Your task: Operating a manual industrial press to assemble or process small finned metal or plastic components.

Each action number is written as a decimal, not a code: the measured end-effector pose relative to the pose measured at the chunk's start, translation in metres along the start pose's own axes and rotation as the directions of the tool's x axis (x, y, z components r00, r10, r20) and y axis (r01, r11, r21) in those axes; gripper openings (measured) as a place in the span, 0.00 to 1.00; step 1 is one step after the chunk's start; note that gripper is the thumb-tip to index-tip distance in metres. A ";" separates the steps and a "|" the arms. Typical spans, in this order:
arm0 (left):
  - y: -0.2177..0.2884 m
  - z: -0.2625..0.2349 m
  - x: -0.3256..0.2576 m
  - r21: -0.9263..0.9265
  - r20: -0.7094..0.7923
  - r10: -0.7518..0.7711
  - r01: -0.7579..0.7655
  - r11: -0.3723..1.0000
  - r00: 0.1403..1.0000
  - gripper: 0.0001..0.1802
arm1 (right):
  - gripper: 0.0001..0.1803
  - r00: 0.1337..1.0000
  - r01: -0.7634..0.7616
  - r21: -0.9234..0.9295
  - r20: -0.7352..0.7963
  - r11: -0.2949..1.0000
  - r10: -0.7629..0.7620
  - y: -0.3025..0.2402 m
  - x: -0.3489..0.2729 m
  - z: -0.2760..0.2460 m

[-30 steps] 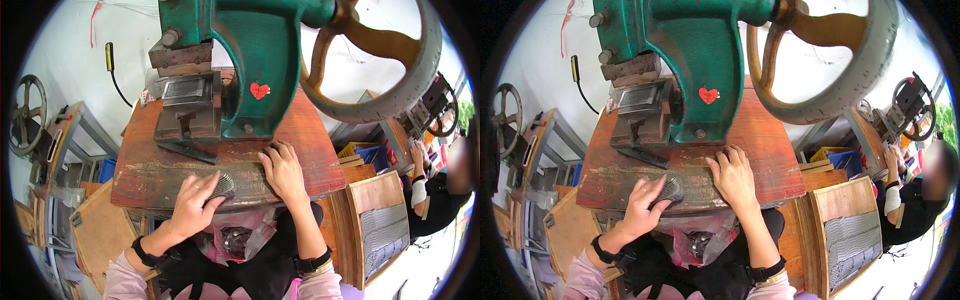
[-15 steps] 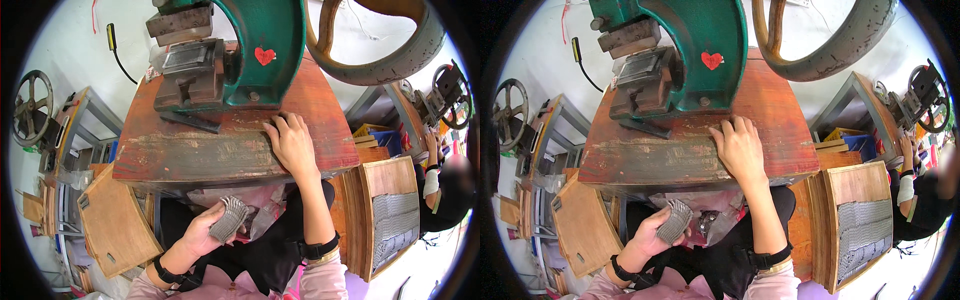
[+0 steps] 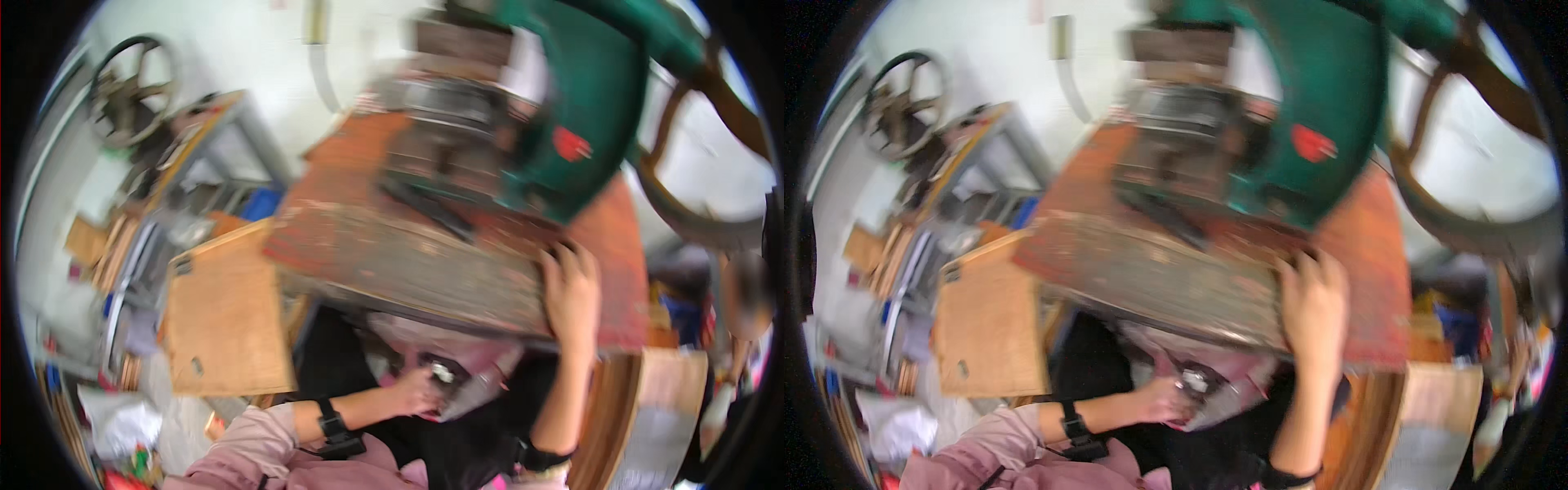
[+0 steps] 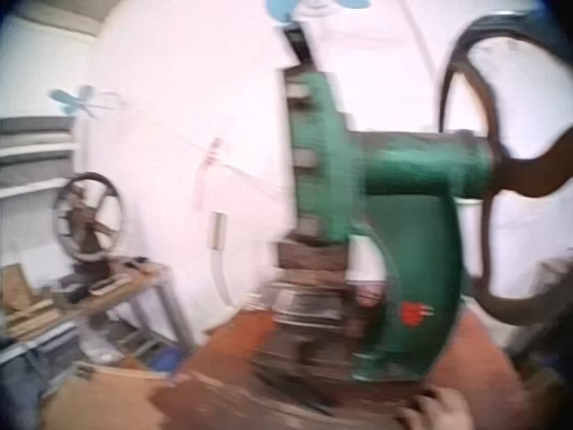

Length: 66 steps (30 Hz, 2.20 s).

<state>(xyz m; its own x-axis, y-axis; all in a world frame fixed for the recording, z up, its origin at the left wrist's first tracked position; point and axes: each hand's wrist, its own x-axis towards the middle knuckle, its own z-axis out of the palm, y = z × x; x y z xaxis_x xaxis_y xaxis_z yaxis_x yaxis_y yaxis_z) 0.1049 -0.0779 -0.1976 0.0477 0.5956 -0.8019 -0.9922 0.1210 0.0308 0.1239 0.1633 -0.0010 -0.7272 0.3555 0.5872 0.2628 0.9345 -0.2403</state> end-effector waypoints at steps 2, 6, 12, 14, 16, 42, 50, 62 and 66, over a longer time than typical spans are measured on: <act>0.006 -0.004 -0.013 0.044 0.058 0.001 -0.004 0.999 0.998 0.26 | 0.13 0.991 -0.130 0.061 0.045 0.990 0.128 0.002 -0.003 -0.003; 0.044 -0.041 -0.083 0.155 0.240 0.350 -0.391 0.907 0.906 0.25 | 0.13 0.995 -0.069 0.037 0.078 0.997 0.066 0.010 -0.008 -0.005; 0.091 -0.175 -0.218 0.296 -0.250 0.901 -0.858 0.420 0.355 0.17 | 0.14 0.985 -0.118 0.054 0.135 0.992 0.110 0.002 -0.003 -0.006; 0.101 -0.242 -0.250 0.481 -0.419 0.905 -0.826 0.292 0.076 0.16 | 0.15 0.986 -0.105 0.022 0.132 0.994 0.102 0.015 -0.004 -0.003; 0.118 -0.299 -0.280 0.841 -0.390 0.895 -0.480 0.249 -0.219 0.17 | 0.14 0.998 0.002 -0.040 0.066 0.999 0.001 0.003 0.001 -0.005; 0.294 -0.394 -0.343 0.733 0.330 0.941 0.610 -0.301 0.068 0.27 | 0.16 1.000 0.028 -0.278 0.021 0.960 -0.024 -0.033 0.020 0.009; 0.170 -0.307 -0.292 0.852 0.327 0.921 0.355 -0.384 0.212 0.32 | 0.16 0.992 0.097 -0.237 -0.052 0.967 -0.112 -0.028 0.016 0.006; 0.062 -0.278 -0.270 0.947 0.120 0.979 0.314 -0.063 -0.165 0.32 | 0.19 0.985 -0.106 -0.005 0.137 0.994 0.106 0.028 0.000 0.007; 0.048 -0.323 -0.301 0.861 -0.196 0.899 0.371 0.349 -0.391 0.29 | 0.18 0.992 -0.093 -0.010 0.089 0.996 0.093 0.023 -0.003 0.007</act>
<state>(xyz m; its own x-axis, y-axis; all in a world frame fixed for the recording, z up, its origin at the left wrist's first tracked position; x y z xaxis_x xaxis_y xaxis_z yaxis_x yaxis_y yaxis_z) 0.0058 -0.5076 -0.1475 -0.9334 -0.2798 0.2247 -0.2292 0.9466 0.2269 0.1281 0.1839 -0.0137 -0.7528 0.4380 0.4914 0.3352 0.8976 -0.2864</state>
